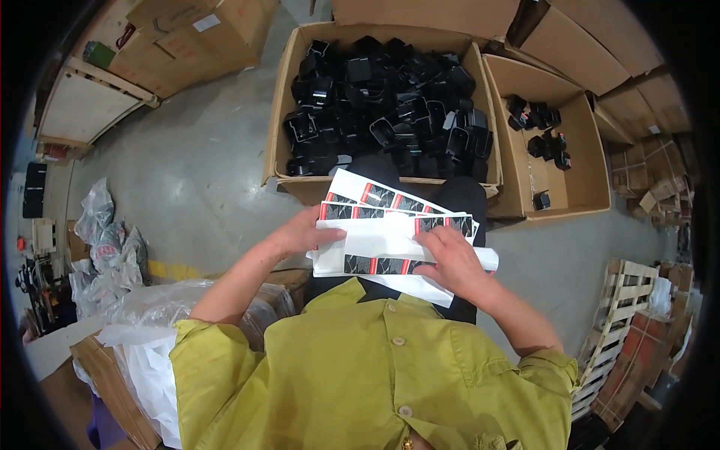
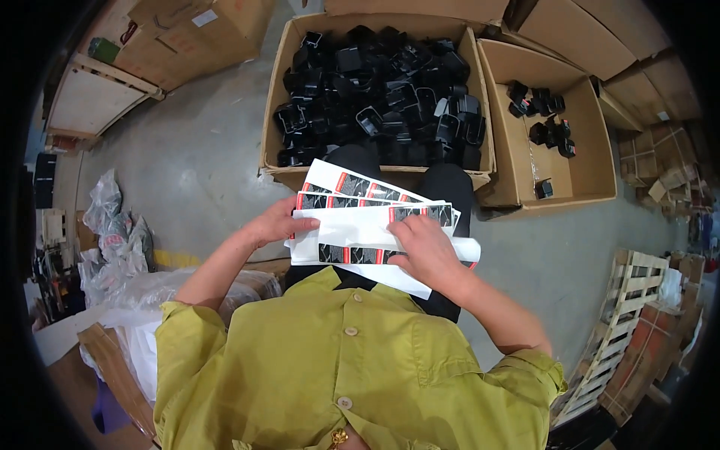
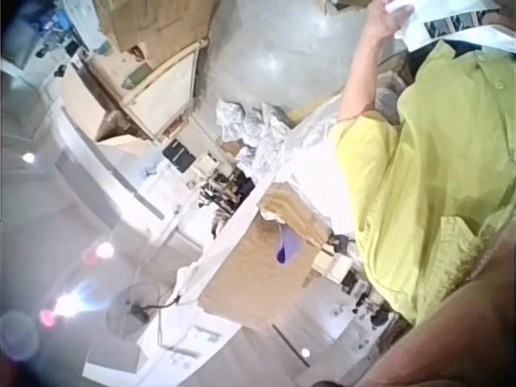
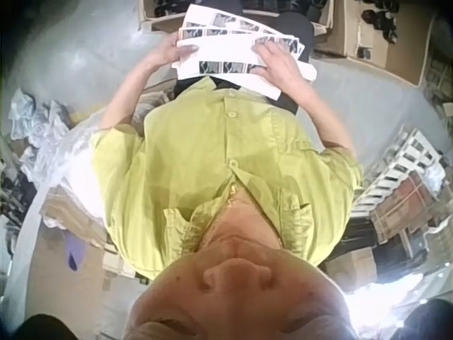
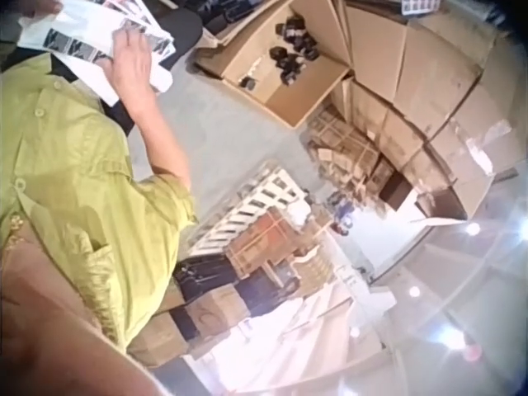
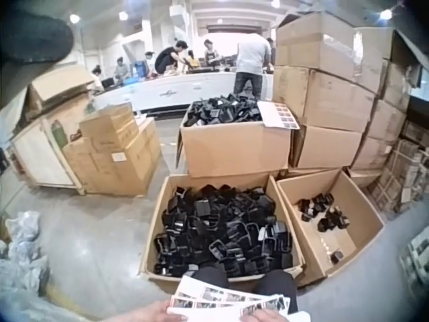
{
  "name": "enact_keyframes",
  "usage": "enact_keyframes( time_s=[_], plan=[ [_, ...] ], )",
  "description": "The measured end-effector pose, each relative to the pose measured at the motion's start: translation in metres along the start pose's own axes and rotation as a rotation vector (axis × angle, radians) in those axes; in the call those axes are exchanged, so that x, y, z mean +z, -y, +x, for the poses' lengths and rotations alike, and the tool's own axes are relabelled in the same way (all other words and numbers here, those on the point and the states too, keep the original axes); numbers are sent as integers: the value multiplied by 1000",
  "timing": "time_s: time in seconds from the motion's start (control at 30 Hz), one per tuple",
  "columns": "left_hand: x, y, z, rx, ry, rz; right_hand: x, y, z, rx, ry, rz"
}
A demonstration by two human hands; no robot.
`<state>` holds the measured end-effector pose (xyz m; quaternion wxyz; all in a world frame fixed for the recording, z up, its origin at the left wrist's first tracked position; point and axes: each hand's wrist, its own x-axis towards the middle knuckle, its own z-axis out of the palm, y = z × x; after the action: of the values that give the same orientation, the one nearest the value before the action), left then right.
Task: Applying adhesive labels to plastic components and sorting label sheets in a warehouse environment.
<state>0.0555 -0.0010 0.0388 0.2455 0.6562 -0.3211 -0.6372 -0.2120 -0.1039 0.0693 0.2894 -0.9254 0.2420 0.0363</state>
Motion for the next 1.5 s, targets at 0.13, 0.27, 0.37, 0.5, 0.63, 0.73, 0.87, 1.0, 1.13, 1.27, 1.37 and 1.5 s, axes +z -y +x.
enact_keyframes(
  time_s=[0.13,0.27,0.37,0.5,0.63,0.73,0.87,1.0,1.13,1.27,1.37,1.5],
  plan=[
    [-2,-6,-1,28,59,136,1,-8,-6,76,-14,466],
    [-19,-34,-10,-62,-255,437,-31,-13,-5,160,242,752],
    [-1,-83,-29,420,-288,458,-80,5,10,-23,301,503],
    [58,-152,-44,151,248,548,-134,51,29,-116,234,75],
    [59,-109,-27,382,-206,-164,-152,39,21,-395,-1112,-155],
    [80,-84,-8,504,-219,-677,-114,14,7,147,-686,959],
    [114,-86,-6,494,-209,-872,-68,24,29,94,-399,1313],
    [108,-74,0,484,-167,-657,-67,12,33,31,-292,1296],
    [50,-78,3,601,-246,-635,-85,-8,15,33,26,1145],
    [44,-97,-17,487,-118,-434,-86,-10,8,72,95,1040],
    [46,-87,-16,371,-157,-332,-77,-16,7,138,124,1003],
    [38,-74,-21,294,-186,-291,-76,-21,3,151,55,992]
  ],
)
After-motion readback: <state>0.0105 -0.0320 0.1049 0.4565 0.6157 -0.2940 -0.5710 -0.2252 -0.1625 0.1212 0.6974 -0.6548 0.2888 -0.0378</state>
